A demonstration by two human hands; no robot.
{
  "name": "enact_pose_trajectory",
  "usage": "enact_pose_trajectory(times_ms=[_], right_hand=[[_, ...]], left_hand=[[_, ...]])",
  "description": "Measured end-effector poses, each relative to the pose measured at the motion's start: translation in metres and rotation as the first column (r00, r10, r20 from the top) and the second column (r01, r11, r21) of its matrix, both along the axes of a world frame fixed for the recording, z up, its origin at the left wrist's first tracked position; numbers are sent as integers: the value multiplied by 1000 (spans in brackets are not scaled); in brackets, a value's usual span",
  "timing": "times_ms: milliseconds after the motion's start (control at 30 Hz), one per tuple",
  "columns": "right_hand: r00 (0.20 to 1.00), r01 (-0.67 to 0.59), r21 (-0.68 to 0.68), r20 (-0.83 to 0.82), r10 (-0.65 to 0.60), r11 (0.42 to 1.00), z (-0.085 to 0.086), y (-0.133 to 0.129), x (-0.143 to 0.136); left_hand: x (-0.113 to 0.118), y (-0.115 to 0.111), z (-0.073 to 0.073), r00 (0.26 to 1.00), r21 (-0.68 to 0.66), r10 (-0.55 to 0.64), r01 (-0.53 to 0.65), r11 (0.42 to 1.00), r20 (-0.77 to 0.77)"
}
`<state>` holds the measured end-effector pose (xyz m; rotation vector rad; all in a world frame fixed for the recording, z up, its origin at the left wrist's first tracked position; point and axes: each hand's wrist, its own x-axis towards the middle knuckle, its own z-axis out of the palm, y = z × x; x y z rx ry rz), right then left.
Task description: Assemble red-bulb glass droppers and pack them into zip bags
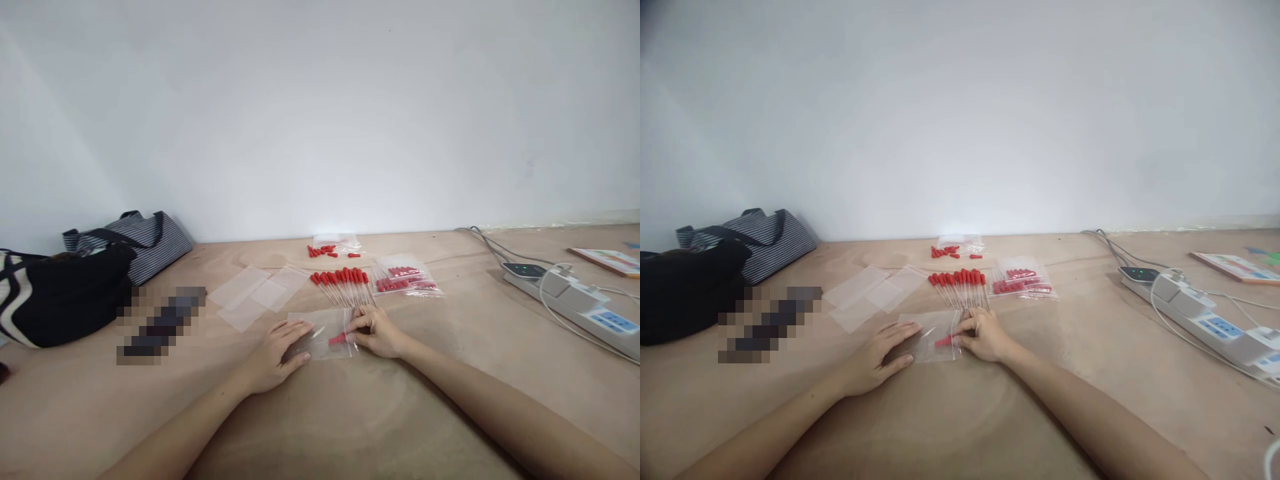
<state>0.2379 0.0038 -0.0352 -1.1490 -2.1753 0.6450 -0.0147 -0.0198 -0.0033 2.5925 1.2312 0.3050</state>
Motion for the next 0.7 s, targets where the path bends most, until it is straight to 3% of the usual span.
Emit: enact_pose_trajectory(times_ms=[167, 233, 300, 333, 467, 700], right_hand=[[996, 41, -33, -81, -43, 999, 5, 6, 3], [982, 142, -43, -115, -146, 989, 13, 17, 12], [925, 369, -54, -76, -373, 928, 22, 34, 20], [901, 426, -58, -62, -429, 903, 26, 43, 23], [839, 542, -68, -7, -544, 837, 35, 79, 14], [726, 686, -111, 32, -687, 719, 29, 113, -23]], left_hand=[[-2, 2, -4, 1000, -3, -7, 7, 1000, -5], [-2, 3, -5, 1000, -5, -6, 6, 1000, -4], [-3, 4, -5, 1000, -3, -5, 5, 1000, 0], [-3, 4, -5, 1000, -1, -5, 5, 1000, 1], [-3, 3, -3, 1000, -2, -3, 3, 1000, 8], [-2, 0, 0, 1000, -24, 15, -15, 1000, -1]])
